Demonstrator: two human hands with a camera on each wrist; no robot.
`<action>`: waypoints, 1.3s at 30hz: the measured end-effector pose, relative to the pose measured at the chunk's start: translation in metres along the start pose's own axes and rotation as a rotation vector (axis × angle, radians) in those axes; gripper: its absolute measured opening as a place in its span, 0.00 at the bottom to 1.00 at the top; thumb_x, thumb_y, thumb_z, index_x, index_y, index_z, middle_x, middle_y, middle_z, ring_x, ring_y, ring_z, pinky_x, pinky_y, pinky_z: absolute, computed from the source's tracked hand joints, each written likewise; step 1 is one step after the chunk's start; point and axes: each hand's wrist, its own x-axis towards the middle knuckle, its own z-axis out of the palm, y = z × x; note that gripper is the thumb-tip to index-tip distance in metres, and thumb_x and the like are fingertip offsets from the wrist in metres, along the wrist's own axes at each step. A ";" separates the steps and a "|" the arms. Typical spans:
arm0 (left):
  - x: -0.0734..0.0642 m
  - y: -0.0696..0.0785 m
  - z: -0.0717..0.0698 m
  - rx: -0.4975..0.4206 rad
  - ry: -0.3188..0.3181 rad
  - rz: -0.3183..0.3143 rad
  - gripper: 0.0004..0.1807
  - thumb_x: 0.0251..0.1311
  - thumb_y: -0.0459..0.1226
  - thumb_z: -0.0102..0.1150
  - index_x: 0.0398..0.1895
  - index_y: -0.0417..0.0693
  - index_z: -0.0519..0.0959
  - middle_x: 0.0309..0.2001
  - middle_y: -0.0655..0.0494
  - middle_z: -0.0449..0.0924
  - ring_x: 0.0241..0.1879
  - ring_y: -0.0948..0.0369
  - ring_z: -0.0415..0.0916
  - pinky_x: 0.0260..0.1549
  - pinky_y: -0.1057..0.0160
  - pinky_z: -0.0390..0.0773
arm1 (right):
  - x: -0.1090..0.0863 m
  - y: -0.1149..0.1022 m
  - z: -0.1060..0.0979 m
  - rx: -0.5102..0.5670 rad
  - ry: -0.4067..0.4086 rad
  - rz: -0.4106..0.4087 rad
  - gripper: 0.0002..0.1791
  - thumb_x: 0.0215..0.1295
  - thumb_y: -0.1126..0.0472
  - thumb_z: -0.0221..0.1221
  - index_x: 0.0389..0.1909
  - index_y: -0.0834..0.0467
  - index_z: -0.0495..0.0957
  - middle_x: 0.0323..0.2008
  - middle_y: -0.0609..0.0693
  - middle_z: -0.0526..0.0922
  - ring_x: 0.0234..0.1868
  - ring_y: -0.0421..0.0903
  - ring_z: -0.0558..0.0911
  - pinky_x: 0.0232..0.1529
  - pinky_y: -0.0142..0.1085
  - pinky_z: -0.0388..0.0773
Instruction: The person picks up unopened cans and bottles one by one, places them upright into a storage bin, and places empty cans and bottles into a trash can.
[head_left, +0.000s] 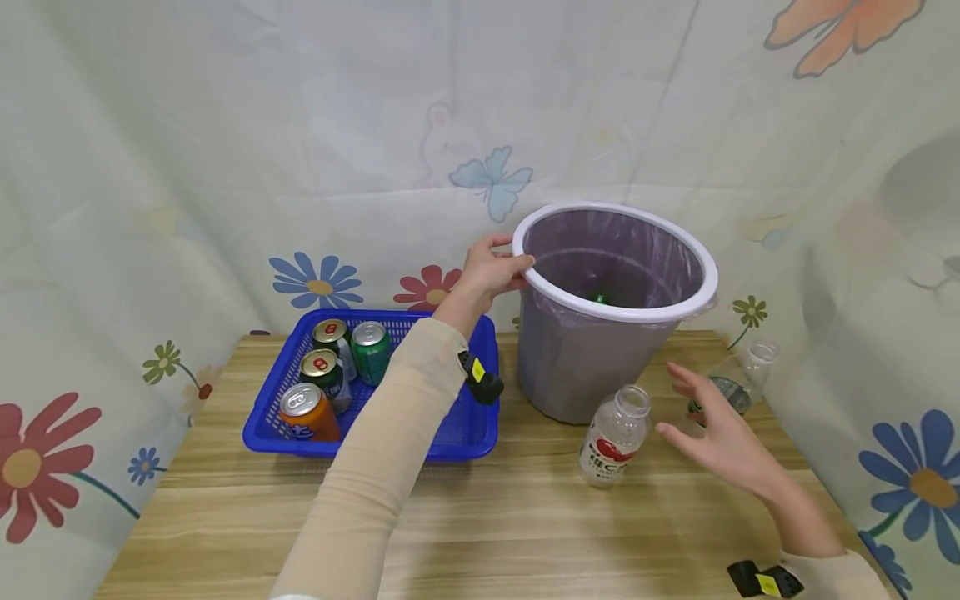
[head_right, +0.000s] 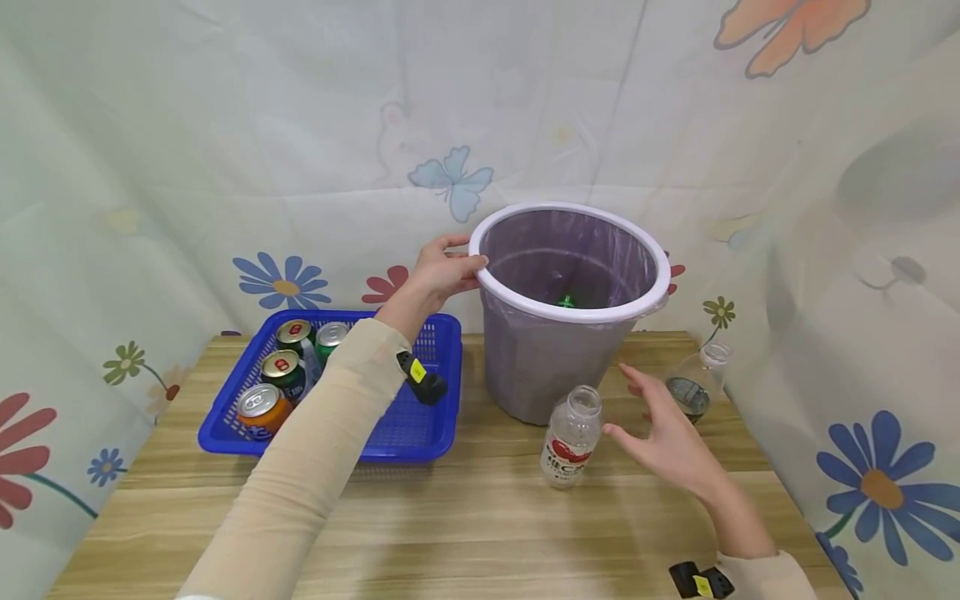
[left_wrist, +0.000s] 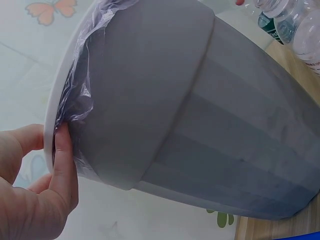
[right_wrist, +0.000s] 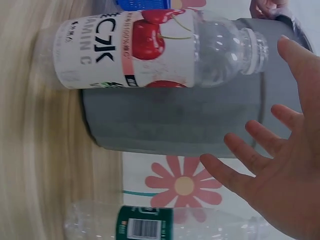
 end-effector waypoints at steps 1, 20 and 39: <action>0.000 0.000 0.000 -0.003 0.002 0.001 0.28 0.54 0.32 0.63 0.59 0.48 0.66 0.42 0.47 0.76 0.33 0.56 0.81 0.33 0.64 0.82 | -0.001 0.001 0.002 0.010 -0.001 0.003 0.45 0.53 0.62 0.65 0.69 0.59 0.51 0.63 0.63 0.60 0.57 0.61 0.68 0.46 0.39 0.75; -0.002 0.001 -0.002 -0.004 0.004 0.000 0.29 0.54 0.32 0.62 0.61 0.47 0.65 0.44 0.46 0.77 0.33 0.56 0.81 0.34 0.63 0.82 | -0.009 0.020 0.043 0.188 0.014 0.002 0.48 0.52 0.68 0.65 0.70 0.60 0.47 0.62 0.68 0.61 0.55 0.66 0.69 0.44 0.50 0.77; -0.001 0.001 -0.002 -0.001 0.006 -0.006 0.29 0.55 0.32 0.62 0.60 0.48 0.66 0.44 0.47 0.77 0.34 0.56 0.81 0.34 0.64 0.82 | -0.011 0.019 0.068 0.308 -0.037 0.099 0.47 0.54 0.66 0.64 0.69 0.63 0.44 0.56 0.69 0.64 0.52 0.68 0.71 0.45 0.51 0.77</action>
